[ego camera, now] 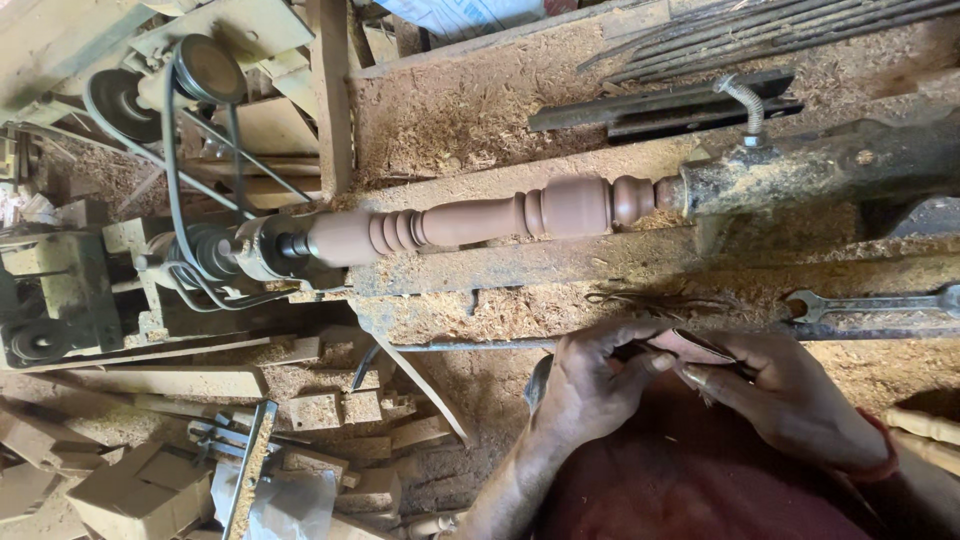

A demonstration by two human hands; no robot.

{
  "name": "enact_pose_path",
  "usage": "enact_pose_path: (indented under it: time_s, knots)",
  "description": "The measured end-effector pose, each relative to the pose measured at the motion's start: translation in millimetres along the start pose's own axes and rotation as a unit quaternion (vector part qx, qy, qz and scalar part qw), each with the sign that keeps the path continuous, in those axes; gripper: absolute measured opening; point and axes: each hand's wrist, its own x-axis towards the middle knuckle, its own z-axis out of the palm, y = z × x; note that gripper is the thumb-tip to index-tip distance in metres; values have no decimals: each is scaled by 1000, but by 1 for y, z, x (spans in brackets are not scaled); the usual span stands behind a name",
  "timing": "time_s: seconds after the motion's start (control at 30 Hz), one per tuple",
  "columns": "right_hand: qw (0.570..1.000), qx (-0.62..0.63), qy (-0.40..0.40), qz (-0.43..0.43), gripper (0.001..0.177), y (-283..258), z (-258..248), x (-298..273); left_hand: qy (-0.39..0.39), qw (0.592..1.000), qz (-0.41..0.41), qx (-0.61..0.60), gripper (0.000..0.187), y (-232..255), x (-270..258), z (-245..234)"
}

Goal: The person sands a rotating wooden spindle on a lathe using a piece of sandpaper held by hand.

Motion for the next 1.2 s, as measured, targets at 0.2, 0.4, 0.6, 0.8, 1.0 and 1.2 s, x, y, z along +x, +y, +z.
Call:
enact_pose_path:
  time_s: [0.2, 0.4, 0.6, 0.8, 1.0, 1.2]
  knots:
    - [999, -15, -18, -22, 34, 7, 1, -1, -13, 1000, -14, 4, 12, -6, -7, 6]
    - [989, -8, -23, -149, 31, 6, -4, -5, 22, 1000, 1, 8, 12, 4, -9, 7]
    - [979, -47, 52, -190, 46, 4, 3, 0, 53, 998, 0, -39, 15, 10, -13, 8]
    - [974, -30, 97, -203, 43, -2, 9, -2, 75, 995, -49, -49, 16, 4, -18, 9]
    - [973, -102, 87, -185, 25, -17, 8, 0, 81, 992, -50, -77, 18, 7, -22, 9]
    - [946, -40, 86, -309, 20, -18, 11, 5, 101, 992, -55, -55, 19, 9, -27, 5]
